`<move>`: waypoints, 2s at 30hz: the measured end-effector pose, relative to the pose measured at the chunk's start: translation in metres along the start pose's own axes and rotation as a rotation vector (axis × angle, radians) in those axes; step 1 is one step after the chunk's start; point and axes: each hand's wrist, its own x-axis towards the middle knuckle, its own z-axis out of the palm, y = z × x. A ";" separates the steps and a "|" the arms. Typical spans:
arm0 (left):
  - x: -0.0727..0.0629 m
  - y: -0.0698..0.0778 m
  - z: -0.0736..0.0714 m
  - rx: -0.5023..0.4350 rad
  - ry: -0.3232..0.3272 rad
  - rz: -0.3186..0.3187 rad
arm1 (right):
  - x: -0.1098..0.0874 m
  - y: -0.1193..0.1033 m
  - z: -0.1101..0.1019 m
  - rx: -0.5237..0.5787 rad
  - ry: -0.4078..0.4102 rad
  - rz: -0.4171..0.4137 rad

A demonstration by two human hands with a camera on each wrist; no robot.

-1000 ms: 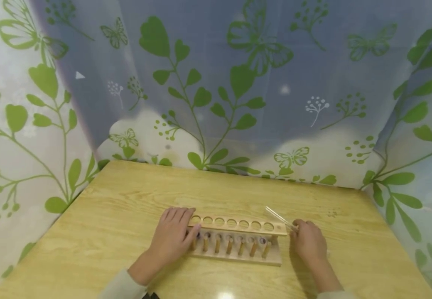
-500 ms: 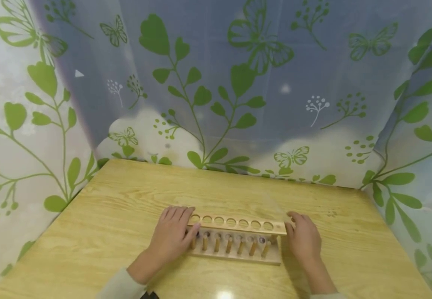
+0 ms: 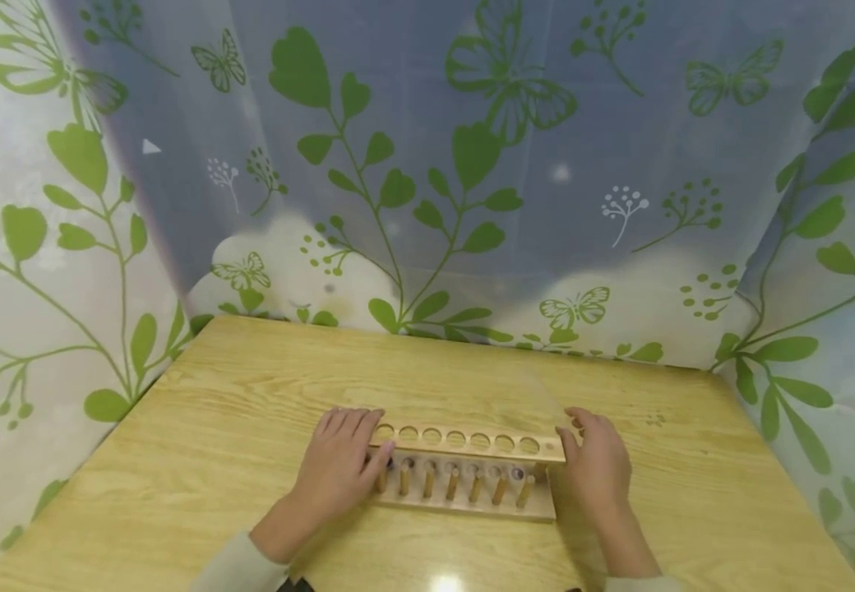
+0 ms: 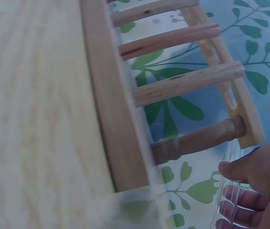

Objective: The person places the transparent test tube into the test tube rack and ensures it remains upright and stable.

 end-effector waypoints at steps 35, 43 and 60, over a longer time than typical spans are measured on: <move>-0.001 -0.002 0.002 -0.004 0.006 -0.005 | 0.003 -0.030 -0.016 0.191 0.312 -0.103; 0.000 -0.002 0.001 -0.003 0.011 0.003 | 0.006 -0.030 -0.018 0.261 0.400 -0.152; -0.001 -0.002 0.002 -0.012 0.021 0.008 | 0.006 -0.034 -0.019 0.360 0.494 -0.237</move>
